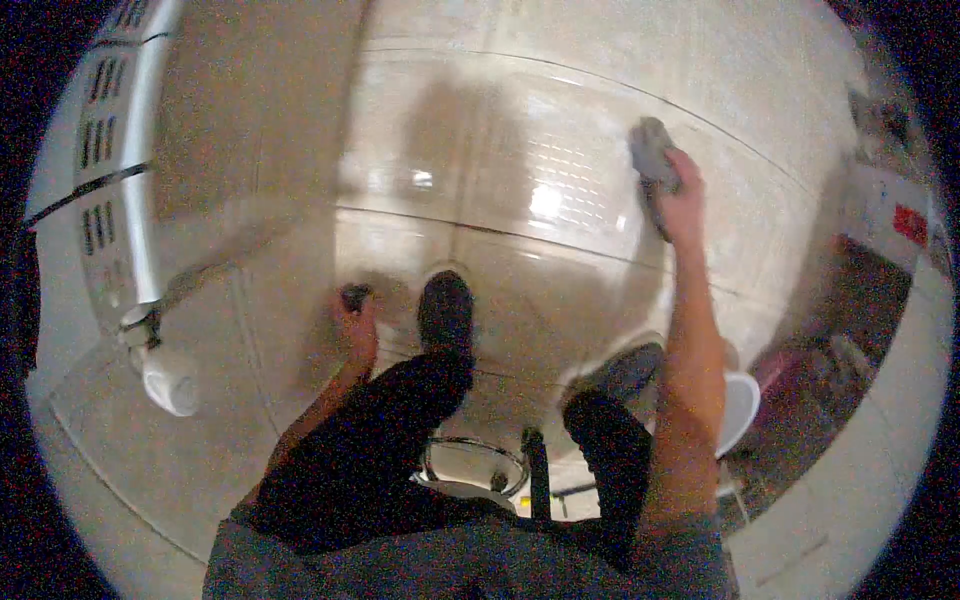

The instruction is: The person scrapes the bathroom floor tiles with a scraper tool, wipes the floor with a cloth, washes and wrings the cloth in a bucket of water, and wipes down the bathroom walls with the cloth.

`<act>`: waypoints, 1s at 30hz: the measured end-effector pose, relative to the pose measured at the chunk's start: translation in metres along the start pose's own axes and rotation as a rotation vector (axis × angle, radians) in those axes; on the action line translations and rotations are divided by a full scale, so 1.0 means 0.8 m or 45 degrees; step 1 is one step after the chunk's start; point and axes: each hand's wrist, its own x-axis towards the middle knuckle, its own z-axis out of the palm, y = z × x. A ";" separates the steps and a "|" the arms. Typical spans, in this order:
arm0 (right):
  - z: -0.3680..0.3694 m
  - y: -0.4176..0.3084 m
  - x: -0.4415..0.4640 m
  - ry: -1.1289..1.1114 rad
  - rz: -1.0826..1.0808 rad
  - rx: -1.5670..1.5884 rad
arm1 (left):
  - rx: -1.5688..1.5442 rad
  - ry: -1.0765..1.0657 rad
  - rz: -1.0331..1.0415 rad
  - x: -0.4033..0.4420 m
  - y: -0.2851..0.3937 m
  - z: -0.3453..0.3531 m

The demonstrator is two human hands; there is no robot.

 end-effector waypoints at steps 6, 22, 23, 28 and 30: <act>0.134 -0.064 -0.148 -0.283 -0.582 -0.359 | 0.084 -0.061 -0.146 -0.023 0.049 -0.009; -0.258 0.298 -0.138 0.364 0.588 -0.838 | -0.029 -0.034 -0.195 -0.005 -0.064 -0.032; -0.217 0.265 -0.157 0.501 0.559 -0.960 | -0.062 -0.063 -0.191 -0.006 -0.061 -0.033; 0.011 0.037 -0.241 0.113 0.024 -0.431 | 0.032 -0.104 -0.209 -0.029 0.006 -0.001; 0.033 -0.013 -0.252 -0.271 0.134 0.041 | 0.070 -0.084 -0.166 -0.021 0.009 0.014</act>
